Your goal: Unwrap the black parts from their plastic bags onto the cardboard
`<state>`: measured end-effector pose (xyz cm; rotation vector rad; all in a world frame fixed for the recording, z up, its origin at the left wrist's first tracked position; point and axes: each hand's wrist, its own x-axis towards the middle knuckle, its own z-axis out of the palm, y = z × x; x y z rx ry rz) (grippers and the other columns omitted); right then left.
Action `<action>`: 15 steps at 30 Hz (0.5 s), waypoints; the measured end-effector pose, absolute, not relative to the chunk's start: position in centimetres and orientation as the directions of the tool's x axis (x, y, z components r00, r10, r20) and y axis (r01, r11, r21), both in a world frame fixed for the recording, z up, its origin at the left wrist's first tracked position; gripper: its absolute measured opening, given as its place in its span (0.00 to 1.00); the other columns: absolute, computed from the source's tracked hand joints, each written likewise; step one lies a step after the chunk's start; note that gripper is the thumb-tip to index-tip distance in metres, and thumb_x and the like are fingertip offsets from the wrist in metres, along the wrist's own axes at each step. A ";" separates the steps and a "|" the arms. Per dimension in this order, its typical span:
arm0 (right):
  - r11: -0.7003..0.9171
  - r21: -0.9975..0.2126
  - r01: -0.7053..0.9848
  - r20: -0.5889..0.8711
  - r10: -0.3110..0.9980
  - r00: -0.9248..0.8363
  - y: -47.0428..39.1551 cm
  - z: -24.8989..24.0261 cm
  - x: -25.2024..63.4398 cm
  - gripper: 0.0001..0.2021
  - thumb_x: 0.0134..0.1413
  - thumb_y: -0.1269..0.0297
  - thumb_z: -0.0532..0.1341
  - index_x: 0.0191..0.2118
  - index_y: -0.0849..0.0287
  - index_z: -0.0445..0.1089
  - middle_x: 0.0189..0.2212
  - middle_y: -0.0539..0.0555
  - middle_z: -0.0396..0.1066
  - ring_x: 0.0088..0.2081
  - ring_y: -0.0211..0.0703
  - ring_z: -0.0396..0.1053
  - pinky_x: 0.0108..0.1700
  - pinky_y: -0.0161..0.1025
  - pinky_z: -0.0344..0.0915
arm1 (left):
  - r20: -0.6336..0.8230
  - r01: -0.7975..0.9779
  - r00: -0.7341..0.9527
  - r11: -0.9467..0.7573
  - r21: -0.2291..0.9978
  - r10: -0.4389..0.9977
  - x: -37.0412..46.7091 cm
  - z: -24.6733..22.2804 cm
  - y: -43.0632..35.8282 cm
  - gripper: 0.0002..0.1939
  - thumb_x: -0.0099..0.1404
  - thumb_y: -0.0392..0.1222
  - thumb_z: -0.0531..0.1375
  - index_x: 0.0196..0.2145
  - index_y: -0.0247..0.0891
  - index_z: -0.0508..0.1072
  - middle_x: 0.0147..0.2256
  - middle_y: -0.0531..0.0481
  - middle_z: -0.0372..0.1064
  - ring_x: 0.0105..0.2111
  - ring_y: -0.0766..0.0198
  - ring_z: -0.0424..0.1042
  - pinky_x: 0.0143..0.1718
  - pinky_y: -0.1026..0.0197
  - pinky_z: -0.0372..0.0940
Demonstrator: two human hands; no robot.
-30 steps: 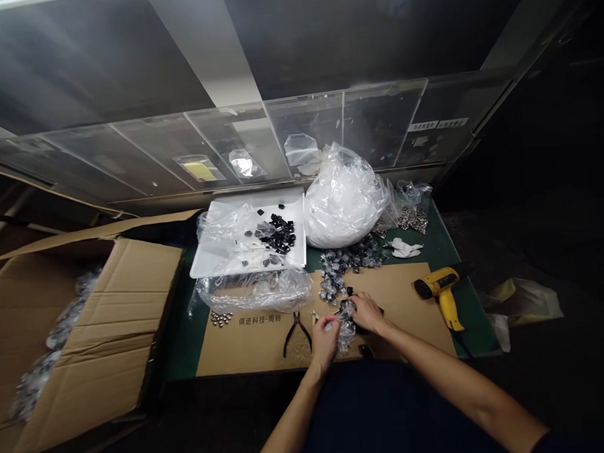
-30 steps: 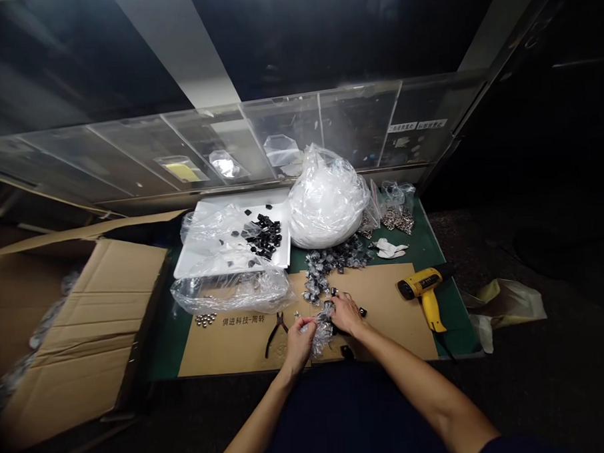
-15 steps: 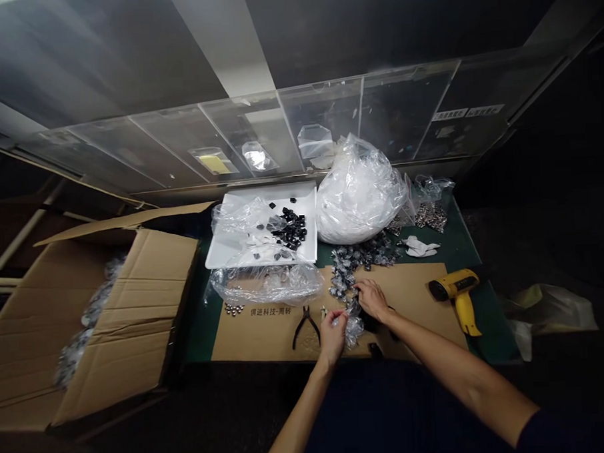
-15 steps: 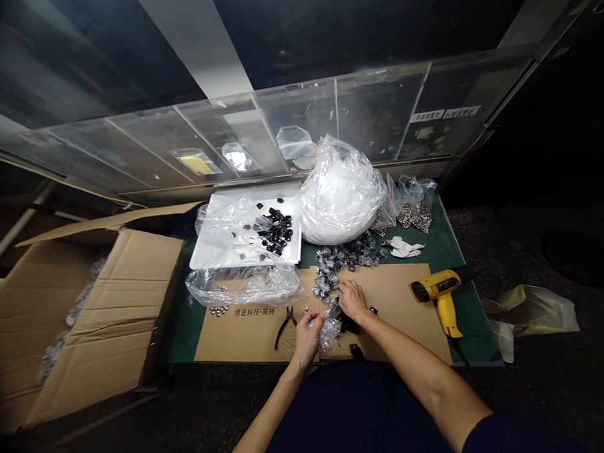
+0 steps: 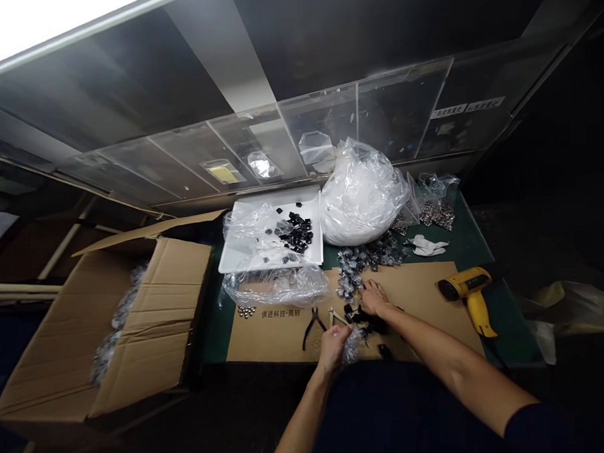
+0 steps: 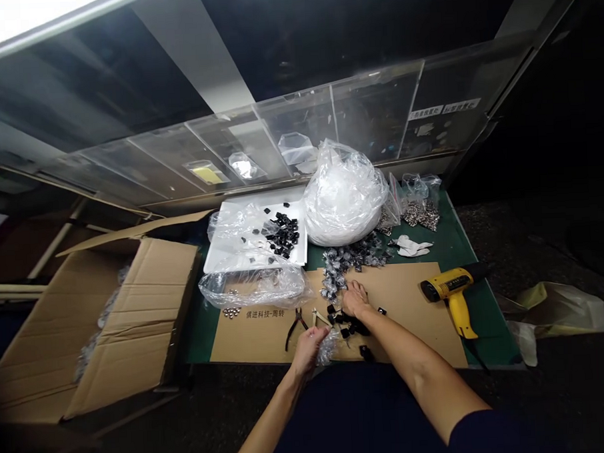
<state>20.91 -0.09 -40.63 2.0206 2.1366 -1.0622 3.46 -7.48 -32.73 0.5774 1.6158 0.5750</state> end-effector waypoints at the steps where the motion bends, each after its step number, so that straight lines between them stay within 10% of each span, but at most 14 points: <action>1: -0.067 -0.458 0.887 -0.438 0.885 -0.159 -0.3 -40.5 21.0 0.19 0.51 0.68 0.59 0.50 0.61 0.73 0.54 0.65 0.65 0.58 0.58 0.53 0.59 0.49 0.48 | -0.737 0.008 -0.111 0.742 0.670 0.667 3.4 -32.7 -7.7 0.21 0.43 0.50 0.70 0.16 0.37 0.63 0.24 0.52 0.69 0.23 0.68 0.65 0.26 0.66 0.58; 5: -0.097 -0.559 0.824 -0.318 0.942 -0.105 -1.8 -39.8 22.4 0.17 0.55 0.68 0.56 0.49 0.61 0.72 0.53 0.62 0.67 0.57 0.52 0.57 0.60 0.43 0.50 | -0.740 -0.156 -0.054 0.727 0.669 0.670 3.7 -32.4 -7.7 0.19 0.38 0.42 0.71 0.17 0.35 0.62 0.43 0.41 0.74 0.33 0.61 0.74 0.34 0.62 0.64; 9: -0.273 -0.758 0.593 -0.310 0.950 0.041 -4.3 -39.1 23.4 0.10 0.54 0.61 0.59 0.39 0.57 0.73 0.40 0.56 0.74 0.45 0.48 0.68 0.51 0.41 0.62 | -0.728 -0.112 0.024 0.726 0.679 0.685 4.2 -32.7 -7.2 0.19 0.42 0.40 0.70 0.34 0.37 0.73 0.36 0.44 0.77 0.33 0.60 0.74 0.35 0.62 0.63; 15: -0.551 -0.817 -0.168 -0.561 0.828 0.013 -7.1 -37.6 22.5 0.16 0.41 0.55 0.67 0.35 0.57 0.68 0.24 0.48 0.71 0.28 0.42 0.70 0.34 0.39 0.67 | -0.661 0.046 0.079 0.660 0.750 0.746 5.2 -33.8 -6.3 0.28 0.53 0.54 0.65 0.47 0.32 0.76 0.29 0.45 0.77 0.35 0.57 0.73 0.42 0.58 0.63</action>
